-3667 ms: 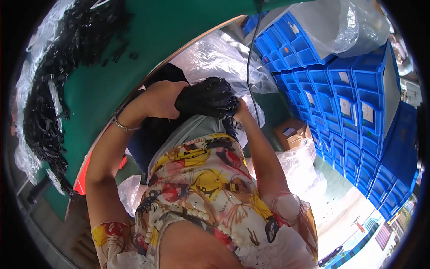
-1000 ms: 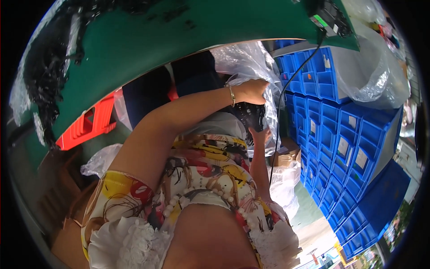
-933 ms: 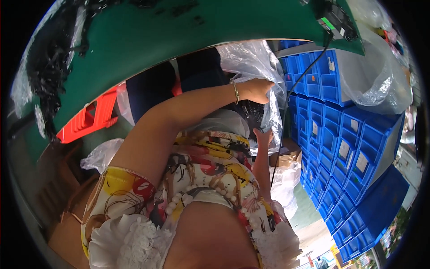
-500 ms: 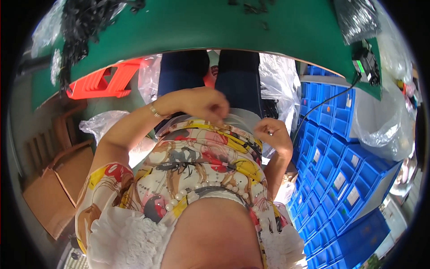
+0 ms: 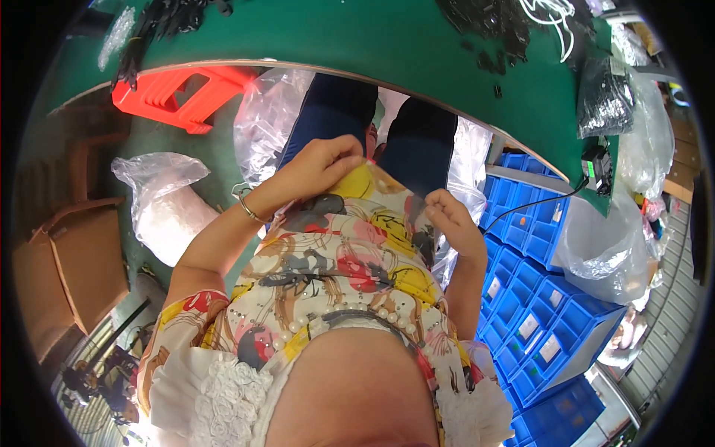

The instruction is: Sorting and assembling black plastic toy components at a factory workbench.

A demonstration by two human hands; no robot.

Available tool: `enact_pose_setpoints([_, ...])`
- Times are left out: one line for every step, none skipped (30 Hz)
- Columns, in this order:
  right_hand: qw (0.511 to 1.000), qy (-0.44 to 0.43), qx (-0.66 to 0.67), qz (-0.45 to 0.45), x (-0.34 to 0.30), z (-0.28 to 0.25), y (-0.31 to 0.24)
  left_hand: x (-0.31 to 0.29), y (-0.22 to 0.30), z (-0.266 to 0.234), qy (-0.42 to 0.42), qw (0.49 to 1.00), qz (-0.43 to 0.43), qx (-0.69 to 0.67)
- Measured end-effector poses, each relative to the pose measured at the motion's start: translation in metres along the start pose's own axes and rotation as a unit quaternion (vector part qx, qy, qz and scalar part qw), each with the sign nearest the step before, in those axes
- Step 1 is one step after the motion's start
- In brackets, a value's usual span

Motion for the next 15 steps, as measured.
enact_pose_setpoints([1.0,-0.002,-0.007,-0.002,0.002,-0.001,-0.001,0.003,0.002,0.001,0.024,0.998,-0.002,-0.055])
enact_pose_setpoints([0.998,-0.004,0.054,0.025,0.004,0.001,-0.003,0.005,0.002,0.001,0.048,0.993,-0.004,-0.11])
enact_pose_setpoints([0.992,-0.006,0.114,0.052,0.007,0.003,-0.006,0.01,-0.006,0.004,0.032,0.983,-0.034,-0.178])
enact_pose_setpoints([0.989,-0.002,0.133,0.061,0.007,0.007,-0.011,0.018,-0.012,0.004,0.039,0.977,-0.054,-0.204])
enact_pose_setpoints([0.99,-0.004,0.127,0.061,0.008,0.007,-0.01,0.026,-0.019,0.003,0.045,0.969,-0.075,-0.231])
enact_pose_setpoints([0.991,0.039,0.105,0.074,0.01,0.003,-0.006,0.032,-0.025,0.002,0.057,0.958,-0.097,-0.263])
enact_pose_setpoints([0.989,0.082,0.083,0.087,0.013,-0.002,-0.001,0.036,-0.029,0.002,0.061,0.958,-0.094,-0.265])
enact_pose_setpoints([0.983,0.143,0.095,0.068,0.017,-0.011,0.005,0.042,-0.034,0.001,0.078,0.98,-0.07,-0.168])
enact_pose_setpoints([0.983,0.154,0.075,0.067,0.019,-0.027,0.016,0.046,-0.04,0.002,0.096,0.992,-0.046,-0.068])
enact_pose_setpoints([0.983,0.162,0.054,0.066,0.022,-0.045,0.028,0.052,-0.059,0.012,0.094,0.992,-0.014,-0.079])
enact_pose_setpoints([0.982,0.15,0.071,0.086,0.024,-0.058,0.042,0.051,-0.067,0.025,0.005,0.99,-0.053,-0.132])
enact_pose_setpoints([0.984,0.167,0.018,0.062,0.027,-0.062,0.063,0.048,-0.069,0.036,-0.085,0.975,-0.088,-0.184])
enact_pose_setpoints([0.981,0.187,-0.035,0.039,0.024,-0.068,0.083,0.039,-0.054,0.033,-0.175,0.967,-0.111,-0.15])
enact_pose_setpoints([0.985,0.16,-0.013,0.058,0.019,-0.063,0.09,0.029,-0.049,0.024,-0.201,0.965,-0.11,-0.13])
enact_pose_setpoints([0.984,0.172,0.005,0.045,0.018,-0.059,0.101,0.019,-0.05,0.015,-0.227,0.962,-0.108,-0.109])
Point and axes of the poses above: each hand's wrist, its own x-axis towards the middle knuckle, its own z-axis out of the palm, y = z × x, the point moved 2 cm from there along x, towards the middle knuckle, and after that the axes turned 6 degrees about y, right-handed, at the moved point
